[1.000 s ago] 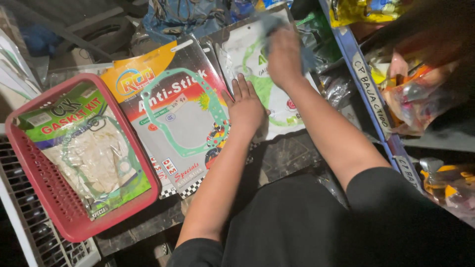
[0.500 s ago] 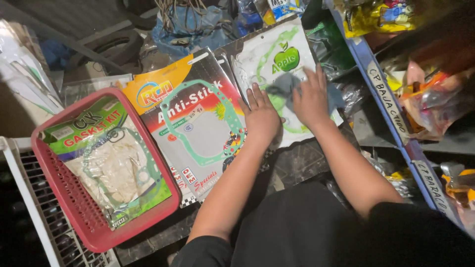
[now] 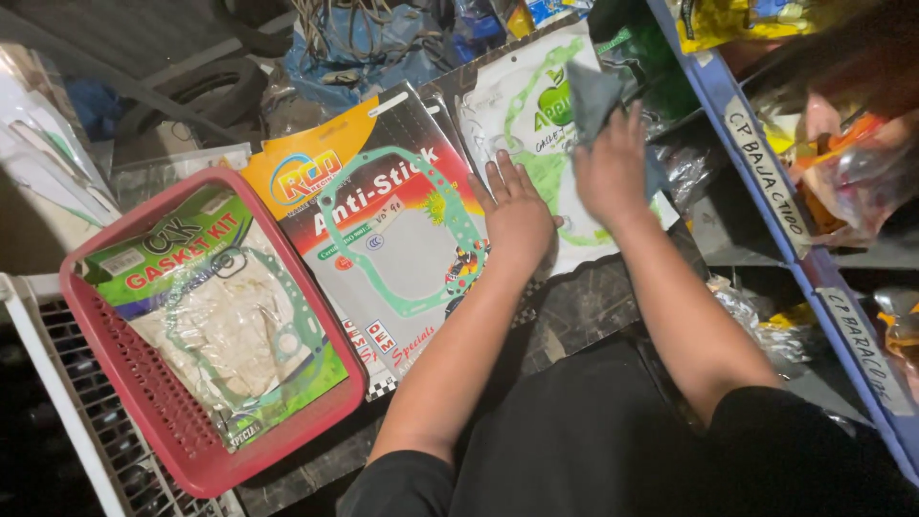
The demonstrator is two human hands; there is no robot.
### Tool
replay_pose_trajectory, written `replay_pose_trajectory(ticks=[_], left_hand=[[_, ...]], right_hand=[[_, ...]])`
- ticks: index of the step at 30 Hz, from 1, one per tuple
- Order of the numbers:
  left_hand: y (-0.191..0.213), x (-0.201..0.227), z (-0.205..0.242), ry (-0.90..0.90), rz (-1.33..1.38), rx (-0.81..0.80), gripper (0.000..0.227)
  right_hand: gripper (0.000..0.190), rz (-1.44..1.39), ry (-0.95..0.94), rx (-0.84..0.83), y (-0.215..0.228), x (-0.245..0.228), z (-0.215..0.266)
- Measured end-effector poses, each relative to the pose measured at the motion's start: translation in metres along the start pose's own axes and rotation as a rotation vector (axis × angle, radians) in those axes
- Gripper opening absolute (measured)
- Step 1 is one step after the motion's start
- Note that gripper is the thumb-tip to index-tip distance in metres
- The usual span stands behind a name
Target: The person wipes the surface of several packaged items, including an anti-stick mat and gasket kits, using a grey cloth. They handle the packages one by one, wiping them down and moving them around on a cluttered workbench.
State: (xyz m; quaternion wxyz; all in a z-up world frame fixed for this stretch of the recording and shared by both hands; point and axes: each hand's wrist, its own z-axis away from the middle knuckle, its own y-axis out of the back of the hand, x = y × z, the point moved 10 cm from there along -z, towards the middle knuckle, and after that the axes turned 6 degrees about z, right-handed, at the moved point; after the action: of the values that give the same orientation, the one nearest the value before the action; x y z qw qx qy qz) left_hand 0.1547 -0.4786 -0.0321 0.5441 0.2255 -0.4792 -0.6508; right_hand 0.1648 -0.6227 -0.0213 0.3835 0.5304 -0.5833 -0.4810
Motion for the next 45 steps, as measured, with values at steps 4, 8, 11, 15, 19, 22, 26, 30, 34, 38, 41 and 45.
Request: replay_pose_trajectory(ticks=[4,8,11,15,19,22,26,30,34,38,41,45], left_hand=[[-0.018,-0.005,-0.015,0.010,-0.008,0.023,0.104],[0.013,-0.005,0.011,-0.022,0.004,0.003,0.108],[0.014,-0.006,0.014,-0.044,0.023,-0.026,0.117],[0.018,-0.004,0.018,-0.022,-0.013,-0.072,0.122],[-0.009,-0.005,-0.005,-0.088,-0.087,0.126,0.129],[-0.001,-0.003,0.000,-0.095,-0.055,0.068,0.122],[-0.007,-0.001,-0.001,-0.107,-0.068,0.106,0.129],[0.020,-0.002,0.021,-0.012,0.007,-0.058,0.123],[0.001,-0.007,0.003,0.002,0.018,-0.073,0.120],[0.006,-0.006,0.008,-0.009,0.048,-0.058,0.123],[0.011,-0.006,0.015,0.000,0.076,-0.061,0.127],[0.019,-0.004,0.020,0.014,0.084,-0.054,0.127]], right_hand=[[0.050,-0.067,0.247,-0.087,0.011,-0.047,0.046],[0.052,-0.153,0.309,-0.174,0.012,-0.036,0.051],[0.057,-0.076,0.187,-0.222,0.000,-0.024,0.007],[0.056,-0.039,0.276,-0.246,-0.095,-0.048,-0.055],[0.034,-0.306,0.529,-0.259,-0.039,-0.100,-0.066],[0.037,-0.144,0.134,-0.007,-0.048,-0.047,-0.095],[0.028,-0.314,0.552,-0.010,-0.009,-0.095,-0.052],[0.041,-0.173,0.330,-0.037,0.005,-0.059,-0.015],[0.069,0.017,0.265,-0.088,0.001,-0.041,0.055],[0.067,-0.107,0.290,-0.311,0.008,-0.039,0.055],[0.070,-0.094,0.210,-0.285,-0.022,-0.021,-0.003],[0.075,-0.175,-0.116,-0.392,-0.052,-0.006,-0.080]])
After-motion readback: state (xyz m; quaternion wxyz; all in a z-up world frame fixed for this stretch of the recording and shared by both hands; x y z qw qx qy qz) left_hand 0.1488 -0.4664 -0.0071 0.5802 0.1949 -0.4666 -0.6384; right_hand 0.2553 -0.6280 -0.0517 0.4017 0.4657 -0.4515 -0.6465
